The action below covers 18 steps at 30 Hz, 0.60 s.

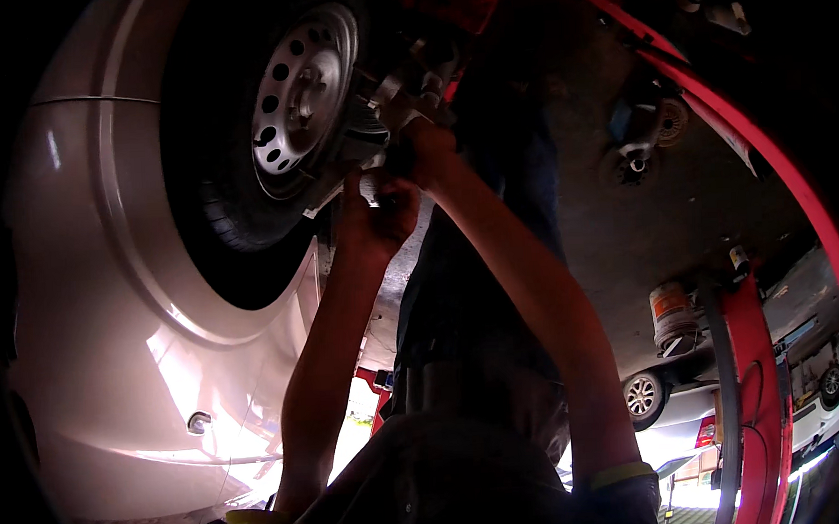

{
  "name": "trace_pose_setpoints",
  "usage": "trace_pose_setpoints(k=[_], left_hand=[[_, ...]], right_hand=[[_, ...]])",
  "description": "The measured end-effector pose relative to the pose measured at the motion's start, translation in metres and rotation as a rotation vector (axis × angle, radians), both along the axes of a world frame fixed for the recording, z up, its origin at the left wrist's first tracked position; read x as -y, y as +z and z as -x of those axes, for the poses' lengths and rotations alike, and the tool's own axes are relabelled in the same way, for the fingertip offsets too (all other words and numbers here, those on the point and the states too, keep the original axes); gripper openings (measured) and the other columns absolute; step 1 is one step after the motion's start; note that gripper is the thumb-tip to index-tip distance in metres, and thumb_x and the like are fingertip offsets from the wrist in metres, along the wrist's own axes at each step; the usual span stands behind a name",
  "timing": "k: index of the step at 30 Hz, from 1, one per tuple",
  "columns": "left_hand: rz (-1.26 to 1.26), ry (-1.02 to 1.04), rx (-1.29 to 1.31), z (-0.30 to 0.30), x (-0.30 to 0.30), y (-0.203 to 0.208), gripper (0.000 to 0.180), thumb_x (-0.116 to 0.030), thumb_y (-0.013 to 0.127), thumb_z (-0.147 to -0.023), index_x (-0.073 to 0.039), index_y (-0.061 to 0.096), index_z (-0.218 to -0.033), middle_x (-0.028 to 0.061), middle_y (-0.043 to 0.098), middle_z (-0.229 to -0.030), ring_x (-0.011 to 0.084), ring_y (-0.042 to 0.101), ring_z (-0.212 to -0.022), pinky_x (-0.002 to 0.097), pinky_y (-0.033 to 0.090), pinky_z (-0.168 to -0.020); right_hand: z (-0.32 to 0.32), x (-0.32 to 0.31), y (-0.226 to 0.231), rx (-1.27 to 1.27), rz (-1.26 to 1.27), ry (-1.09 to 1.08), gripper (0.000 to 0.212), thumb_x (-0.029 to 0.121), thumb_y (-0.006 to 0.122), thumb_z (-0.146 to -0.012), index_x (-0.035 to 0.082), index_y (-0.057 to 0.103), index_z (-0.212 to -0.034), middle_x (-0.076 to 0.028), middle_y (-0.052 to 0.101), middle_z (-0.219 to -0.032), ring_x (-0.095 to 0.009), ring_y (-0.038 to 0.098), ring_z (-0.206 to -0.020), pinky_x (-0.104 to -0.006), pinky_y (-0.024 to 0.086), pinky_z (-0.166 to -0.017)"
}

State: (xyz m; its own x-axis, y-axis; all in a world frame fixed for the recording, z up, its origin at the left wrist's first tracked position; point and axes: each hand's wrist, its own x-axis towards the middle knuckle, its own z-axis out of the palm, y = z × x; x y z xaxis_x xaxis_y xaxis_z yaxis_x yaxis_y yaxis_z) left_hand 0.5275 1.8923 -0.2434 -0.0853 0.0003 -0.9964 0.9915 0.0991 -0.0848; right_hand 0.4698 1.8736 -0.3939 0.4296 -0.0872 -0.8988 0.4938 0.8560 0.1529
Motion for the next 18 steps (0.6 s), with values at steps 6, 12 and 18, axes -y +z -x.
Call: trace_pose_setpoints(k=[6, 12, 18], left_hand=[[-0.129, -1.078, 0.265, -0.008, -0.005, 0.003, 0.035, -0.04, 0.058, -0.081, -0.008, 0.05, -0.092, 0.0022, 0.052, -0.069, 0.0116, 0.049, -0.054, 0.0244, 0.04, -0.046], [-0.155, -2.212, 0.901, -0.02, -0.011, 0.004, 0.044, -0.042, 0.058, -0.079, -0.007, 0.048, -0.104, 0.004, 0.051, -0.08, 0.0142, 0.05, -0.065, 0.0309, 0.041, -0.053], [-0.404, -3.439, 1.267, 0.005, -0.009, -0.011, 0.042, -0.034, 0.058, -0.082, -0.004, 0.045, -0.108, 0.0172, 0.053, -0.096, 0.0307, 0.058, -0.086, 0.0411, 0.045, -0.073]], right_hand=[[-0.005, -0.012, -0.002, -0.064, -0.061, 0.002, 0.022, 0.015, 0.047, -0.084, 0.003, 0.052, -0.101, -0.011, 0.057, -0.092, -0.023, 0.057, -0.083, -0.0348, 0.049, -0.075], [-0.02, -0.006, 0.004, -0.117, -0.117, -0.134, 0.037, 0.008, 0.066, -0.068, -0.005, 0.053, -0.1, -0.011, 0.056, -0.087, -0.022, 0.056, -0.074, -0.0341, 0.047, -0.06], [-0.007, -0.016, -0.036, -0.057, -0.11, -0.15, 0.039, 0.012, 0.066, -0.072, -0.004, 0.052, -0.104, -0.012, 0.056, -0.09, -0.023, 0.057, -0.078, -0.0353, 0.048, -0.063]])
